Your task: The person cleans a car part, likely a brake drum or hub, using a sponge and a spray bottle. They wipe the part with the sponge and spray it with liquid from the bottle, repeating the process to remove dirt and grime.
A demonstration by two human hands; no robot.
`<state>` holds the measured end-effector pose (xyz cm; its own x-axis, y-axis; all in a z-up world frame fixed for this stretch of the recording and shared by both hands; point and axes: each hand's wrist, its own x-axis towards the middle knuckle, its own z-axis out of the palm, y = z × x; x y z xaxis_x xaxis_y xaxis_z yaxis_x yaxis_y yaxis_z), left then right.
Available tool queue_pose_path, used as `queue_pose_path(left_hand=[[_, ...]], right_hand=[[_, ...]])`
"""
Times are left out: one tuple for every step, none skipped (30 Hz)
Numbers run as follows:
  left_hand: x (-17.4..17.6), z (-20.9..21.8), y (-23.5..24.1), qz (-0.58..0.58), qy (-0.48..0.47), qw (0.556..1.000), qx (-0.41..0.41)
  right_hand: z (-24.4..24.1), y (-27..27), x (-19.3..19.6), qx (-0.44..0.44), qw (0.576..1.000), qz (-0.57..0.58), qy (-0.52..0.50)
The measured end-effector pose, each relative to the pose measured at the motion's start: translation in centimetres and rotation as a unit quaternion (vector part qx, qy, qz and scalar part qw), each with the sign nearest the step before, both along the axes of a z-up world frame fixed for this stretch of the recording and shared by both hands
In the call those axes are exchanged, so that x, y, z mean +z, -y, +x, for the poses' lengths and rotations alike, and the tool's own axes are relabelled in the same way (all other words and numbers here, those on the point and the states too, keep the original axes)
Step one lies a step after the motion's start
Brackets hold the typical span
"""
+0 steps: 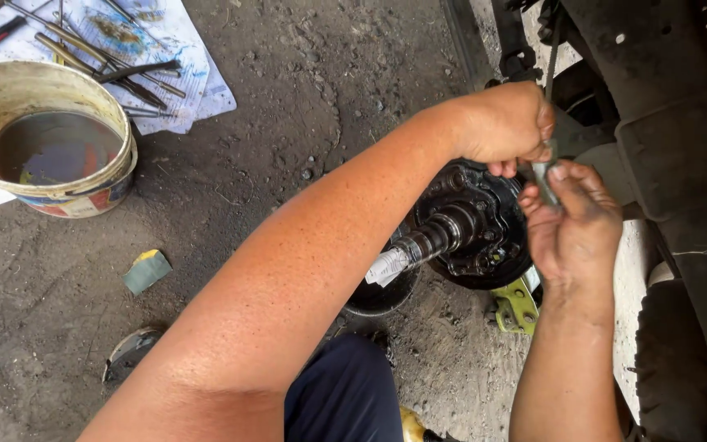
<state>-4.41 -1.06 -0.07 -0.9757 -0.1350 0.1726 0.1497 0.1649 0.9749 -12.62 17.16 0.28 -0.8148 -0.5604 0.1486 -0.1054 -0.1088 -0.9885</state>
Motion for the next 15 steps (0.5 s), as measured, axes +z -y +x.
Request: queue_pose_path(left_hand=[[-0.2,-0.2,0.0,0.024,-0.001,1.0,0.012],[0.1,0.3,0.1,0.022,-0.002,1.0,0.013],[0.4,0.7,0.1,0.028,0.033,0.999,0.031],[0.6,1.2,0.1,0.034,0.068,0.996,0.049],[-0.9,-0.4,1.0,0.033,0.066,0.996,0.05],[-2.4,-1.9,2.0,-0.066,0.011,0.993,0.098],[-3.9,-3.5,3.1,-0.164,-0.045,0.974,0.146],[-3.6,-2.4,3.3,-0.165,-0.047,0.974,0.148],[-3.4,-1.3,3.5,-0.177,-0.027,0.973,0.146],[-3.4,-0.1,3.7,-0.188,-0.006,0.972,0.144],[-3.5,-0.1,3.9,-0.188,-0.004,0.971,0.147],[-3.6,-0.2,4.0,-0.193,-0.002,0.969,0.154],[-3.9,-0.2,4.0,-0.196,0.002,0.968,0.16],[-3.7,0.4,4.1,-0.193,0.005,0.968,0.162],[-3.5,1.0,4.1,-0.194,0.011,0.969,0.153]], right_hand=[[0.4,0.3,-0.2,0.009,1.0,0.01,0.013],[-0.4,0.4,-1.1,0.01,1.0,0.008,0.012],[-1.2,0.5,-2.0,-0.009,0.997,0.055,-0.058],[-1.9,0.5,-2.8,-0.03,0.986,0.102,-0.127],[-4.3,0.3,-5.0,-0.03,0.986,0.1,-0.128],[-6.7,0.0,-7.1,-0.024,0.93,0.209,-0.302],[-9.1,-0.1,-9.2,-0.017,0.83,0.31,-0.463],[-9.0,0.1,-9.7,-0.017,0.83,0.308,-0.465],[-8.7,0.4,-10.3,-0.026,0.792,0.35,-0.5],[-8.5,0.7,-11.0,-0.034,0.75,0.391,-0.533],[-10.2,0.8,-12.0,-0.031,0.751,0.389,-0.533],[-11.9,1.0,-13.0,-0.041,0.702,0.444,-0.556],[-13.5,0.9,-14.1,-0.05,0.648,0.498,-0.574],[-14.0,0.8,-14.4,-0.045,0.648,0.498,-0.574],[-14.5,0.8,-14.6,-0.036,0.648,0.498,-0.575]])
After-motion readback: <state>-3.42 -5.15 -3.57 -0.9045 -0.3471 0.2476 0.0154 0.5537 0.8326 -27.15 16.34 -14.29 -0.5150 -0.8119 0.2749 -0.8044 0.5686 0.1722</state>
